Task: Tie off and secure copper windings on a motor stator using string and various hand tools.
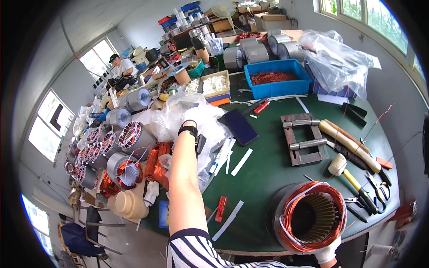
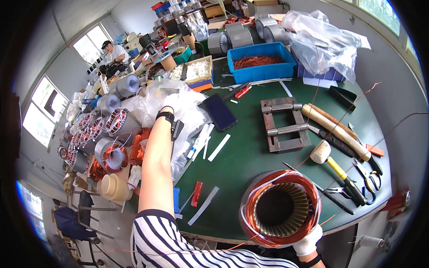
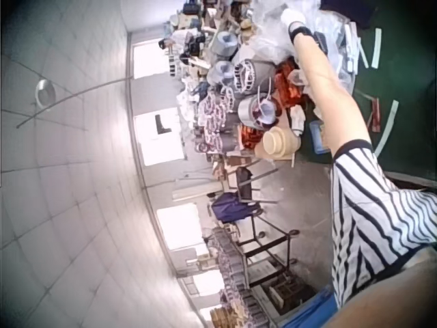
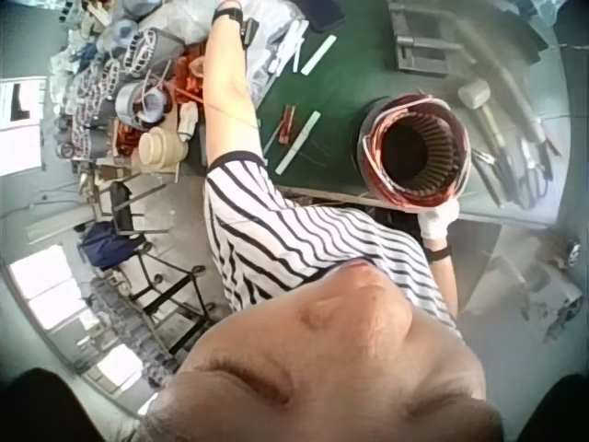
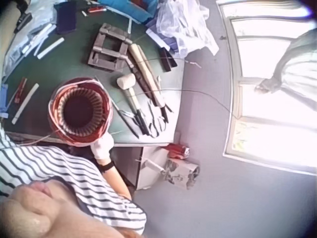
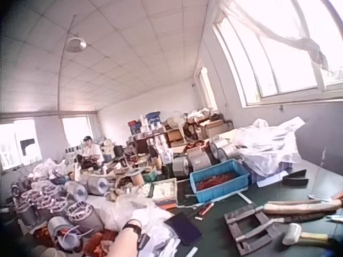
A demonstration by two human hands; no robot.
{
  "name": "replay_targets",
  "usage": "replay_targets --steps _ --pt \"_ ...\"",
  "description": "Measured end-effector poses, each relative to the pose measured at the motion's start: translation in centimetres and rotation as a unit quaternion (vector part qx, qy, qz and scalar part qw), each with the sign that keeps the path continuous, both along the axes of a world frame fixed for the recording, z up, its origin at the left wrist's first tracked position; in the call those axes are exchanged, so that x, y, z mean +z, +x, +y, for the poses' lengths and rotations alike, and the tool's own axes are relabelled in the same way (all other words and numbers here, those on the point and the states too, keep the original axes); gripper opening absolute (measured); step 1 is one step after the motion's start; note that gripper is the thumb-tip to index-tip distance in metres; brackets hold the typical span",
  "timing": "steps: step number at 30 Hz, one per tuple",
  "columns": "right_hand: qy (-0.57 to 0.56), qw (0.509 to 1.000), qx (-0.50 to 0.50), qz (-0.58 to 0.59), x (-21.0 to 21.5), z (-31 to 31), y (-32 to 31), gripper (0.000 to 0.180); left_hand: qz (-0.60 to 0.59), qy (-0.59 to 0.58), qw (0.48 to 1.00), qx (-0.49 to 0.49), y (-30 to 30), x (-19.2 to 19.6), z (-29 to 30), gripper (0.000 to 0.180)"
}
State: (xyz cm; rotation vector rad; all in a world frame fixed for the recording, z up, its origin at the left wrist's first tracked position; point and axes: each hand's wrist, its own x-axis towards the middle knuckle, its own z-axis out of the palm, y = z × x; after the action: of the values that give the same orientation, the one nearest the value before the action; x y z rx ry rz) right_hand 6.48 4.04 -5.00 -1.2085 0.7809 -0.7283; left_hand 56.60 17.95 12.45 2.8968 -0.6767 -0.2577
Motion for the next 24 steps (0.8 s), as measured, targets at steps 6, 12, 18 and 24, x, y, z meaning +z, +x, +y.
replay_targets --steps 6,12,18,24 --pt "0.216 0.973 -0.055 -0.066 -3.1 -0.4 -2.2 0.031 -0.139 0.114 0.984 0.015 11.4 -8.9 1.1 0.048" --pt "-0.013 0.999 -0.009 0.044 -4.1 -1.0 -3.1 0.026 -0.160 0.148 0.972 0.087 8.0 -7.3 -0.9 0.047" --pt "-0.187 0.973 0.045 0.130 -3.1 -0.5 -4.1 0.024 -0.234 0.069 0.965 0.100 9.0 -7.6 1.0 0.032" --pt "-0.085 0.990 0.003 0.116 -5.4 -0.8 -6.0 0.018 -0.293 0.125 0.946 0.056 9.9 -7.7 0.4 0.024"
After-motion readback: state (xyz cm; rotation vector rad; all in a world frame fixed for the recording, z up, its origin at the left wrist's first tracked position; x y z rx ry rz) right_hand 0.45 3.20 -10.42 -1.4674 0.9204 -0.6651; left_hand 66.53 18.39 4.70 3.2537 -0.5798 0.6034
